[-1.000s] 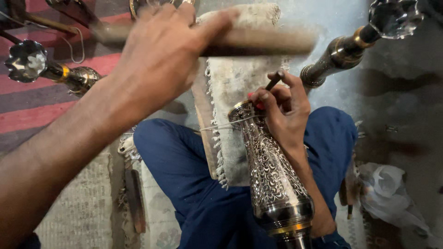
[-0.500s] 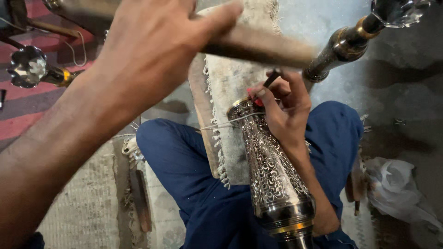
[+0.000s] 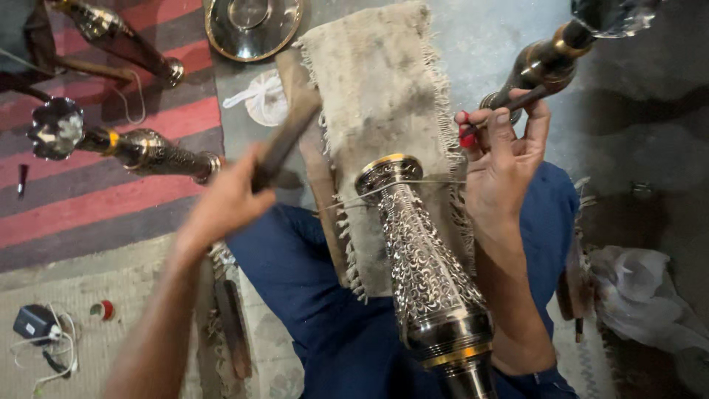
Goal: The person sits on the floor with an ornate brass vase held on a board on their lap and engraves decorative patterns into its surface. They hold a chisel against the metal with one hand and strike it with a wooden mallet in the other, repositioning the chisel repeatedly around the vase's rim and body.
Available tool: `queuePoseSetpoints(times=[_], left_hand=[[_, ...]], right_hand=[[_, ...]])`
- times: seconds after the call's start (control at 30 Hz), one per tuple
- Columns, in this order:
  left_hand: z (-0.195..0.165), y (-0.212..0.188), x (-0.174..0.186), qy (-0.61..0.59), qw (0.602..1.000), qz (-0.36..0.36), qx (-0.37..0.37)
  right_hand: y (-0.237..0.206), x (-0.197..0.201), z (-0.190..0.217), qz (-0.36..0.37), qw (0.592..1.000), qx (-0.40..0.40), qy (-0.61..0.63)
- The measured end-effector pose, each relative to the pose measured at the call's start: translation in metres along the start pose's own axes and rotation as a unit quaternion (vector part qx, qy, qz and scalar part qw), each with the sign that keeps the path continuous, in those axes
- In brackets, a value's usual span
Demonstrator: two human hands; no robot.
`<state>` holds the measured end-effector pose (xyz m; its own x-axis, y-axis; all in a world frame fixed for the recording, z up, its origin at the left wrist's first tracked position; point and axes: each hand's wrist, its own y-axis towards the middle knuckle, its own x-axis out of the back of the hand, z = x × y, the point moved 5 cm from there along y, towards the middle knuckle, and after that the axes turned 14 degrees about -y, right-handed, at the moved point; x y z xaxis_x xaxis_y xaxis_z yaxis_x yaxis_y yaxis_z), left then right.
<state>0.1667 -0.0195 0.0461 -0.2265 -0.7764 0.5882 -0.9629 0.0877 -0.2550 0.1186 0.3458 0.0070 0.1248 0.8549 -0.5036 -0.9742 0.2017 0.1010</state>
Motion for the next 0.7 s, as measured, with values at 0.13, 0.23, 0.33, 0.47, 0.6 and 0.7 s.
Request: queuePoseSetpoints(times=[0.13, 0.23, 0.33, 0.47, 0.6, 0.7], left_hand=[[0.033, -0.001, -0.045, -0.113, 0.978, 0.151, -0.086], [0.03, 0.003, -0.046, -0.045, 0.989, 0.138, -0.032], [-0.022, 0.006, -0.027, 0.034, 0.977, -0.122, -0.171], [-0.095, 0.04, -0.078, -0.044, 0.971, -0.031, -0.232], [-0.121, 0.091, -0.146, 0.076, 0.982, 0.165, -0.059], [-0.123, 0.104, -0.157, 0.099, 0.973, 0.138, -0.156]], right_hand=[[-0.004, 0.002, 0.015, 0.024, 0.999, 0.001, -0.03], [-0.014, -0.006, 0.031, 0.059, 0.993, 0.013, -0.097], [-0.045, -0.017, 0.077, 0.105, 0.961, 0.089, -0.241], [-0.1, -0.036, 0.159, 0.32, 0.836, 0.091, -0.437], [-0.135, -0.043, 0.174, 0.544, 0.71, 0.046, -0.446], [-0.141, -0.042, 0.155, 0.558, 0.706, 0.057, -0.432]])
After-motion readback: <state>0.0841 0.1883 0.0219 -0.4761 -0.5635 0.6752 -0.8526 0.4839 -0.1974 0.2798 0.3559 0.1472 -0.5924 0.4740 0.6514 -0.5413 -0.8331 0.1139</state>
